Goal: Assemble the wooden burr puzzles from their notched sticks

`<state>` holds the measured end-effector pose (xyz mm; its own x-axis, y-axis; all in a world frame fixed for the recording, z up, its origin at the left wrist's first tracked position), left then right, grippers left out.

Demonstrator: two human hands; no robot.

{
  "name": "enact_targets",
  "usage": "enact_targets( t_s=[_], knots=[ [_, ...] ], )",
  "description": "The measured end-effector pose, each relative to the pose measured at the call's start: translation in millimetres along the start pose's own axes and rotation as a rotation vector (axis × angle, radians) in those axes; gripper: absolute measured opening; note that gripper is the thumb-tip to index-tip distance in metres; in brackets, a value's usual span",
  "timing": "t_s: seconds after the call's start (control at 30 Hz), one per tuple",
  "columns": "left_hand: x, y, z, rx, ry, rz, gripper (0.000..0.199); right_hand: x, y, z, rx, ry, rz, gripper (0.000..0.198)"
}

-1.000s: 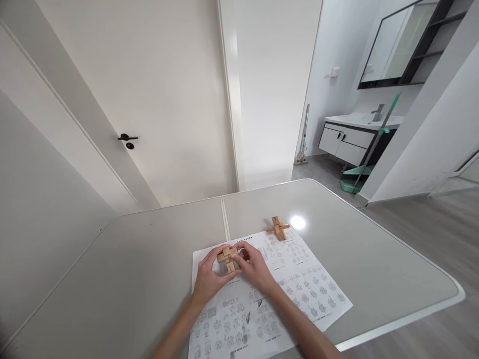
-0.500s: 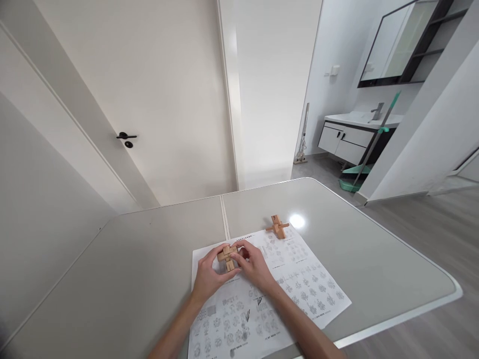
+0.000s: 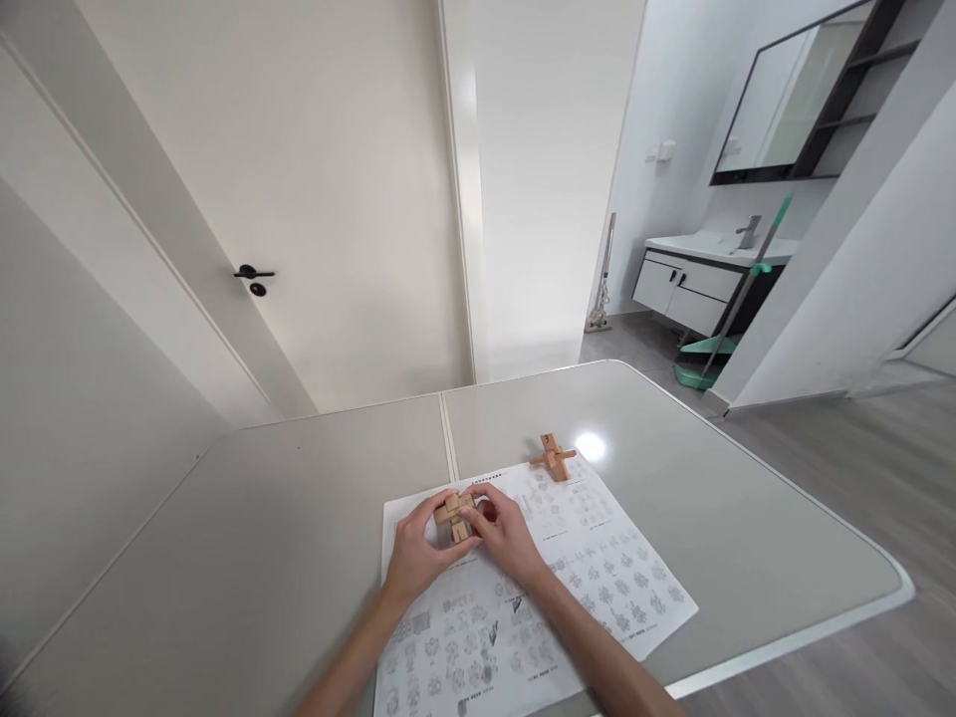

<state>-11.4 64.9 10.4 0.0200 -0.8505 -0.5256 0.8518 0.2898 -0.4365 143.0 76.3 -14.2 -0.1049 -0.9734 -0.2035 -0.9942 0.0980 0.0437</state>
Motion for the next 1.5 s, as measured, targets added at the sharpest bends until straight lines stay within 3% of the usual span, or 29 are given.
enact_targets(
  t_s=[0.2,0.33,0.43,0.53,0.67,0.8,1.03,1.23,1.5],
  knots=[
    [-4,-4,-8,0.034,-0.085,0.023,0.063,-4,1,4,0.0,0.025,0.013,0.044],
    [-12,-19,-24,0.035,-0.176,0.2,0.065,-4,-3,1,0.142,-0.07,0.076,0.038],
    [-15,-24,-34,0.08,-0.211,0.26,0.063,1,-1,-4,0.286,-0.207,-0.01,0.028],
    [-16,-23,-39,0.136,-0.255,0.271,0.064,6,4,-7,0.387,-0.314,-0.136,0.041],
    [-16,-20,-41,0.134,-0.299,0.268,0.065,7,4,-8,0.481,-0.377,-0.143,0.035],
    [-15,-17,-36,0.102,-0.256,0.242,0.064,6,5,-8,0.521,-0.426,-0.134,0.025],
    [-12,-13,-23,0.004,-0.151,0.152,0.063,-3,-8,-5,0.378,-0.367,-0.009,0.029],
    [-8,-7,-17,-0.039,-0.044,0.052,0.062,0,-11,-12,0.351,-0.398,-0.045,0.022],
    [-5,-6,-11,-0.13,0.121,0.027,0.062,6,-9,-22,0.35,-0.528,-0.03,0.027]
  ],
)
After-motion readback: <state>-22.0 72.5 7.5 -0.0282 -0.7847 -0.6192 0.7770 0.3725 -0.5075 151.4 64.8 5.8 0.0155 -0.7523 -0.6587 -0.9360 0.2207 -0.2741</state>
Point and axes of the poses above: each hand's wrist, its own x-axis away from the middle knuckle, its own y-axis out of the palm, z = x × y, the point moved 5 cm from there along -x, towards the middle knuckle, and after that the axes turned 15 degrees about z, right-handed, at the moved point
